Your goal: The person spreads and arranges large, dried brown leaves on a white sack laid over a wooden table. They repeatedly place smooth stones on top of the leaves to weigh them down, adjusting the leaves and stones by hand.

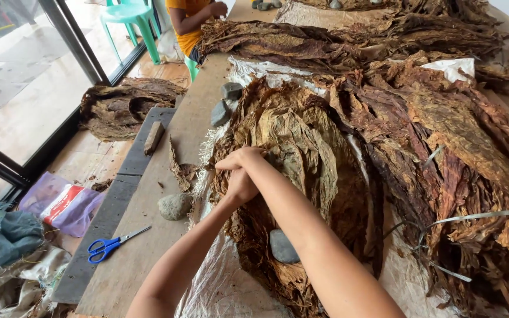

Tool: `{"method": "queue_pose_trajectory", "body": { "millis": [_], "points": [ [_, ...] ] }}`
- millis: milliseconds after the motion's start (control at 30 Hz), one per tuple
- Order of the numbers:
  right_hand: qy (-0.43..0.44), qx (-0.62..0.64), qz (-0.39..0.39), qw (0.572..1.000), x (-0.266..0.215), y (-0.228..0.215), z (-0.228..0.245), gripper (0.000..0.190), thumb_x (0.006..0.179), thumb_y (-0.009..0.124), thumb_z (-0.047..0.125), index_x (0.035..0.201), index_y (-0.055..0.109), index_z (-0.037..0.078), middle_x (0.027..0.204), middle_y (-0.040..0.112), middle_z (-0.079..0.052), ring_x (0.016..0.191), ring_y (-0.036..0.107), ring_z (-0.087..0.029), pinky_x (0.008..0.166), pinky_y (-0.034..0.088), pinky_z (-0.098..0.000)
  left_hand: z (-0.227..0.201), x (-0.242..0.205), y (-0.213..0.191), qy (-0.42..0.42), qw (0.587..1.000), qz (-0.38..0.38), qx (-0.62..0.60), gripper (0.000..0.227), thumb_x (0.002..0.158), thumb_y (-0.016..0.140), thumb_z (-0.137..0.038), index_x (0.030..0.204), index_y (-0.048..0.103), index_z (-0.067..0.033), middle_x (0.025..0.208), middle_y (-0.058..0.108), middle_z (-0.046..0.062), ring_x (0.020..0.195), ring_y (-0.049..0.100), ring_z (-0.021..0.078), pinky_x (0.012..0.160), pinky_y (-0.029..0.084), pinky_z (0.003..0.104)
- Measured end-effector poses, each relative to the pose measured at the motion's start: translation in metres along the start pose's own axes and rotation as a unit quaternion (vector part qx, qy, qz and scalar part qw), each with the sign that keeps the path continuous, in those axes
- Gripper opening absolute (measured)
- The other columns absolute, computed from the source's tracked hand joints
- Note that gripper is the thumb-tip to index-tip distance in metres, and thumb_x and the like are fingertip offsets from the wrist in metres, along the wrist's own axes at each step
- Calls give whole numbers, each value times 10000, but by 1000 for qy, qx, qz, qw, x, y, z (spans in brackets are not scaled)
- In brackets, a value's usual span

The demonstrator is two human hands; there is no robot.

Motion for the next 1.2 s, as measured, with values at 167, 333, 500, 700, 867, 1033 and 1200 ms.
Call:
{"method": "queue_pose_trajectory", "body": {
  "millis": [167, 333, 500, 700, 867, 1033, 1200],
  "points": [
    [100, 55, 13, 993, -31, -11, 19, 956, 1104, 238, 835, 1859, 321, 255, 1922, 337, -51, 1743, 314, -293, 1362, 266, -480, 7, 8, -7, -38, 998, -4, -50, 839, 749, 993, -555, 1348, 779, -8, 1284, 806, 221, 1260, 750, 465, 1070, 610, 634],
    [17, 135, -66, 988, 85, -4, -7, 1610, 685, 519, 1171, 1870, 126, 155, 1899, 282, -293, 1767, 270, -452, 1412, 183, -641, 20, 13, -27, -77, 993, -20, -92, 925, 698, 999, -663, 1391, 785, -88, 1359, 785, 156, 1341, 706, 426, 1123, 567, 619],
    [-131, 233, -214, 940, 21, -39, -36, 1170, 855, 597, 1051, 1667, 560, 210, 1761, 563, -213, 1680, 469, -446, 1412, 364, -571, 52, -1, -32, -53, 987, -74, -129, 1000, 705, 1045, -602, 1569, 712, -225, 1554, 680, 121, 1490, 601, 374, 1229, 428, 626],
    [74, 248, -532, 806, 23, -49, -265, 768, 981, 846, 721, 1498, 737, 164, 1462, 675, -104, 1397, 690, -384, 1107, 618, -566, 84, -3, -35, -215, 974, -29, -62, 828, 853, 1016, -469, 1557, 585, -404, 1559, 452, 85, 1524, 449, 567, 1193, 521, 662],
    [36, 433, -419, 797, 58, -5, -297, 878, 859, 814, 950, 1276, 890, 181, 1386, 831, -156, 1387, 740, -384, 1164, 602, -527, -18, -8, -61, -152, 982, 14, 108, 739, 1048, 858, -344, 1674, 476, -250, 1819, 243, 243, 1735, 111, 565, 1259, 288, 851],
    [-54, 318, -369, 872, 34, -15, -198, 788, 1071, 668, 356, 1791, 481, 93, 1848, 426, -219, 1699, 431, -401, 1329, 439, -589, -81, 1, -9, -30, 1000, 0, 9, 485, 1180, 587, -268, 1648, 562, -143, 1763, 353, 254, 1695, 361, 517, 1323, 371, 743],
    [-249, -97, -508, 819, -121, -31, -77, 902, 1129, 482, -127, 1811, 370, 452, 1725, 502, -247, 1283, 758, -563, 800, 729, -395, -102, 2, -5, -66, 997, 7, -50, 774, 1164, 574, -517, 1742, 359, -49, 1777, 343, 325, 1664, 382, 576, 1363, 266, 738]
  ]
}}
Point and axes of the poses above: each hand's wrist, its own x-axis towards the middle knuckle, its own y-axis out of the palm, z = x × y, the point moved 10 cm from there along x, towards the middle knuckle
